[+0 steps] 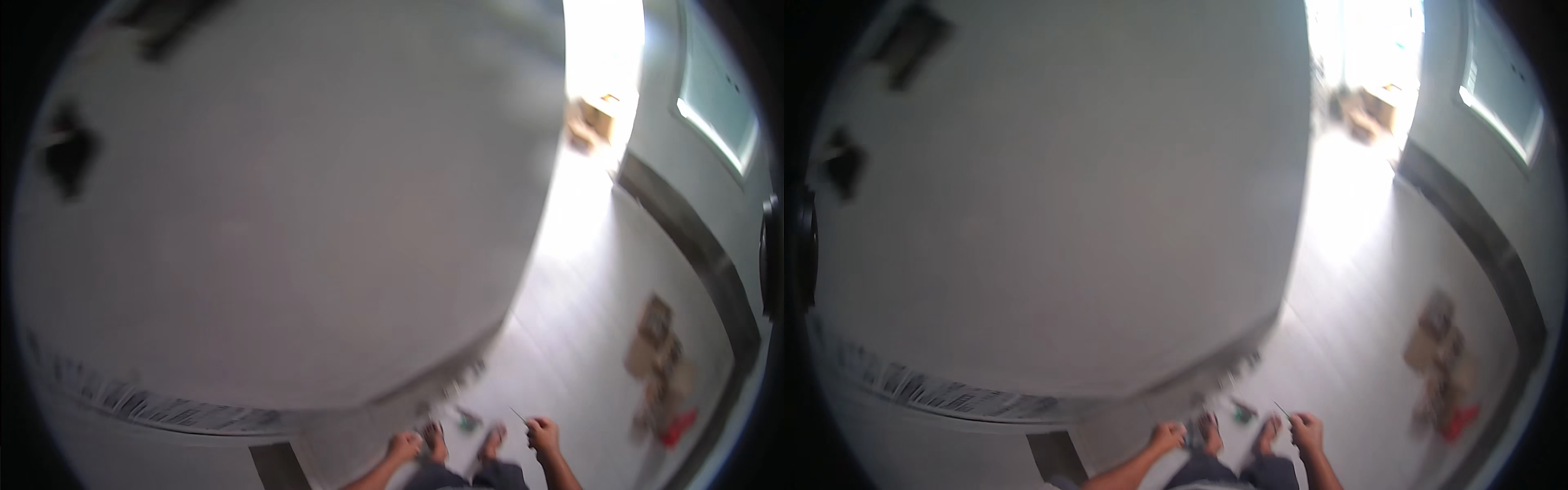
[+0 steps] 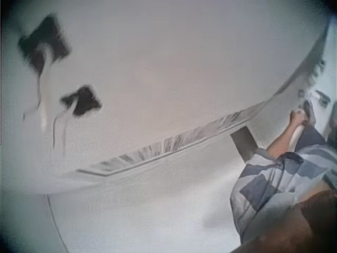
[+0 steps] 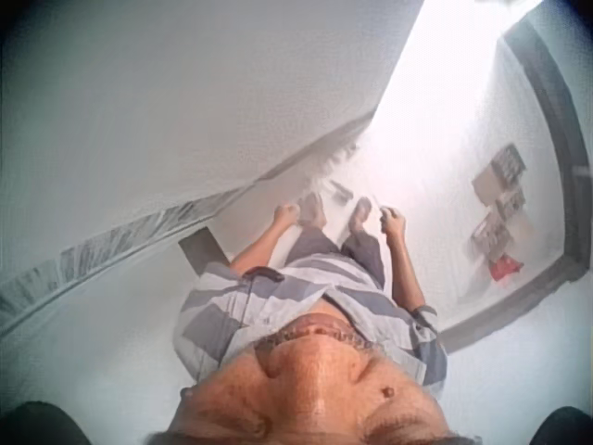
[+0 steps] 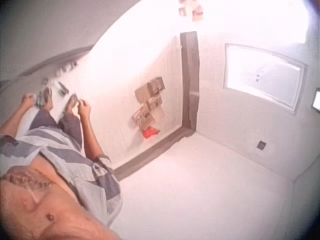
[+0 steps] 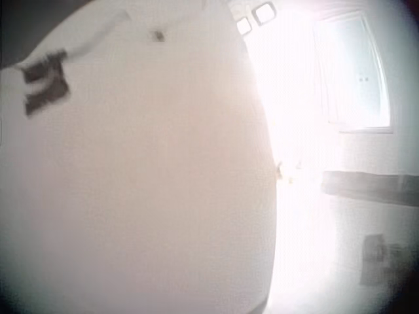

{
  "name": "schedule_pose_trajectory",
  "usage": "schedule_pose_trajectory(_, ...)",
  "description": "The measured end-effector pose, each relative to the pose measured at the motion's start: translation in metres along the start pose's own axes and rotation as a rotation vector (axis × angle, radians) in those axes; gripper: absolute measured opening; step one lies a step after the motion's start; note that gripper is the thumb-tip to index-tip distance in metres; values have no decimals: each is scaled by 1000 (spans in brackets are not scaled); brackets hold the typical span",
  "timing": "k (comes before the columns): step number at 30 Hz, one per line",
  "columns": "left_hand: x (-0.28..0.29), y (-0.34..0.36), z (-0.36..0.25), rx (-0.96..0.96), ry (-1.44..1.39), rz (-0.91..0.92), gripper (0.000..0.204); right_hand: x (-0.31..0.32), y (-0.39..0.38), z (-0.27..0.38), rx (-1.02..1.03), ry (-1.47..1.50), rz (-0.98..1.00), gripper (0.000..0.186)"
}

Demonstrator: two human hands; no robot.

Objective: The person installs electrical outlets into wall cutouts by connecting red and white wires using a screwdriver and a utility knife. The person strips wire insulation, secures wires to terminal screws, and prepares the outlet for mounting.

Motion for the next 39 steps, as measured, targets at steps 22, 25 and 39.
schedule_pose_trajectory(22,407,-563,-620,-1890,-466,-519,55,-66,-403,529,1456,200,454,22)
schedule_pose_trajectory(25,392,-543,-617,-2018,-170,-685,46,-56,-429,536,1556,146,297,24)
schedule_pose_trajectory(39,394,-481,-604,-1636,-892,-8,39,-148,-583,638,2232,-353,-202,18)
Point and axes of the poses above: each hand's wrist, its own y-axis towards the middle knuckle, its own x-axis out of the back of the hand, z = x × y, the point moved 10 cm from there along y, towards the middle knuckle, and after that the axes turned 3 degrees about -y, right-handed, at the moved point
